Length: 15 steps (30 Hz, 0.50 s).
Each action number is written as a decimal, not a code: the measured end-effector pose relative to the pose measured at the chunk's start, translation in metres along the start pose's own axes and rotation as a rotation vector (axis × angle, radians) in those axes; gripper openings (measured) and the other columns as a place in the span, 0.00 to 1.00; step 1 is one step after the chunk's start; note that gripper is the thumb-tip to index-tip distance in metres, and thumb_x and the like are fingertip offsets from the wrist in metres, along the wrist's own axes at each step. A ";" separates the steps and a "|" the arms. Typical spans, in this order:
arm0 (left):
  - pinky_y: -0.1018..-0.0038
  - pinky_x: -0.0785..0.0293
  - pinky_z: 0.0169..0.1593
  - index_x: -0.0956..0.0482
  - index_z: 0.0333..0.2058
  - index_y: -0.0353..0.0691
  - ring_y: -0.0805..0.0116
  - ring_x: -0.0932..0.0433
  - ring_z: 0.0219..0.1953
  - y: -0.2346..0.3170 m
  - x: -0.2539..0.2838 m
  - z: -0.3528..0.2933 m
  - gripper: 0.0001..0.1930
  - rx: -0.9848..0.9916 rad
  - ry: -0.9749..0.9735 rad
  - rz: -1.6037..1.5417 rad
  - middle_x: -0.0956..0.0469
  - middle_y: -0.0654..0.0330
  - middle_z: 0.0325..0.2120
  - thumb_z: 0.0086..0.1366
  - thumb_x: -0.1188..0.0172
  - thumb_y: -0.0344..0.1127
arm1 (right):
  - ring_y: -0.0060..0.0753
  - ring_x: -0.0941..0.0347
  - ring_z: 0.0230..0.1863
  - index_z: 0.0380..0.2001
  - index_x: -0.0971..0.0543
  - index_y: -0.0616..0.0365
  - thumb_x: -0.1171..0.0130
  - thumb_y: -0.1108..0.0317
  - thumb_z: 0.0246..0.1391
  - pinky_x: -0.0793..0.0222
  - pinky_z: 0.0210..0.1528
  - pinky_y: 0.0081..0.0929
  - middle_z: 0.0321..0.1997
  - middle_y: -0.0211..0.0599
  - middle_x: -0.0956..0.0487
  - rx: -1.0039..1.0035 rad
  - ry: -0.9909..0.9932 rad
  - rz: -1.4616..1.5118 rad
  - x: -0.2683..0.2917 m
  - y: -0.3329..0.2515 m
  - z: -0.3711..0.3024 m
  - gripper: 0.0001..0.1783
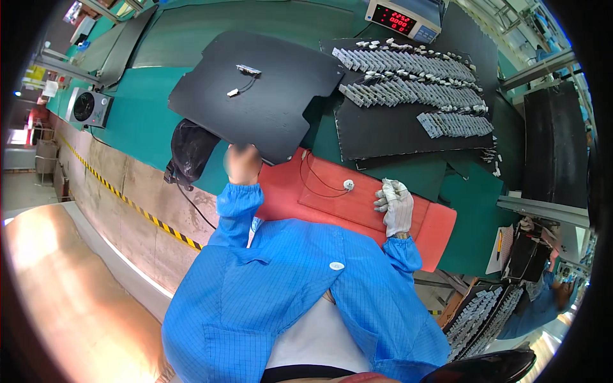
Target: Inspecting and assembling small electronic circuit board components at a manual assembly station.
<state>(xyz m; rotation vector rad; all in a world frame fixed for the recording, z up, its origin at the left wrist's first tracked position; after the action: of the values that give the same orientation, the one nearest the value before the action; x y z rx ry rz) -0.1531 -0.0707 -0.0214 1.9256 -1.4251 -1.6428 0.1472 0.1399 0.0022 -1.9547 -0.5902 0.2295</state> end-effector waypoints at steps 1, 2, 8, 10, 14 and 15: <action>0.61 0.27 0.50 0.38 0.52 0.42 0.59 0.26 0.47 0.005 -0.001 -0.004 0.25 -0.001 0.000 0.005 0.28 0.54 0.45 0.56 0.50 0.14 | 0.23 0.27 0.19 0.39 0.25 0.62 0.46 0.63 0.56 0.29 0.18 0.20 0.26 0.38 0.22 -0.012 0.008 0.005 0.000 0.000 0.001 0.13; 0.59 0.27 0.51 0.40 0.54 0.42 0.58 0.27 0.49 0.007 -0.002 -0.008 0.27 0.021 -0.048 0.089 0.29 0.54 0.47 0.57 0.50 0.15 | 0.23 0.27 0.19 0.39 0.25 0.62 0.46 0.63 0.56 0.29 0.18 0.20 0.26 0.38 0.22 -0.015 0.004 0.005 0.000 0.000 0.001 0.13; 0.60 0.25 0.49 0.40 0.55 0.41 0.57 0.26 0.47 0.009 -0.008 -0.032 0.29 0.066 -0.098 0.137 0.29 0.54 0.47 0.54 0.47 0.14 | 0.27 0.25 0.20 0.41 0.26 0.65 0.51 0.59 0.59 0.28 0.20 0.20 0.27 0.41 0.22 -0.123 -0.344 0.011 -0.025 -0.016 -0.010 0.18; 0.60 0.26 0.50 0.40 0.55 0.41 0.57 0.26 0.48 0.006 0.003 -0.027 0.30 0.142 -0.181 0.243 0.30 0.54 0.48 0.54 0.45 0.15 | 0.33 0.23 0.25 0.45 0.28 0.66 0.51 0.58 0.58 0.26 0.24 0.24 0.32 0.46 0.22 -0.185 -0.542 0.023 -0.057 -0.022 -0.019 0.21; 0.60 0.31 0.49 0.29 0.47 0.38 0.53 0.28 0.47 0.052 0.050 -0.001 0.25 -0.381 -0.293 1.430 0.28 0.54 0.45 0.48 0.33 0.27 | 0.42 0.22 0.35 0.53 0.34 0.67 0.50 0.55 0.58 0.23 0.32 0.31 0.41 0.52 0.24 -0.205 -0.738 0.059 -0.125 -0.027 -0.017 0.28; 0.59 0.34 0.51 0.27 0.46 0.39 0.51 0.30 0.49 0.069 0.054 0.002 0.26 -0.639 -0.150 1.638 0.29 0.54 0.46 0.45 0.32 0.30 | 0.47 0.23 0.39 0.56 0.39 0.67 0.50 0.53 0.57 0.24 0.37 0.36 0.47 0.55 0.27 -0.233 -0.790 0.085 -0.138 -0.029 -0.016 0.32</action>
<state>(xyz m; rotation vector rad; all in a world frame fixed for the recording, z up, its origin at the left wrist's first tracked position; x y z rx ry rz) -0.1953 -0.1463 -0.0077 -0.0015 -1.4476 -1.0341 0.0262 0.0687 0.0213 -2.0812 -1.0726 1.0537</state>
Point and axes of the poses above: each hand's wrist, its own z-axis towards the middle knuckle, its own x-axis out of the back of the hand, y = z × x, the point moved 3 cm from there along z, towards the middle knuckle
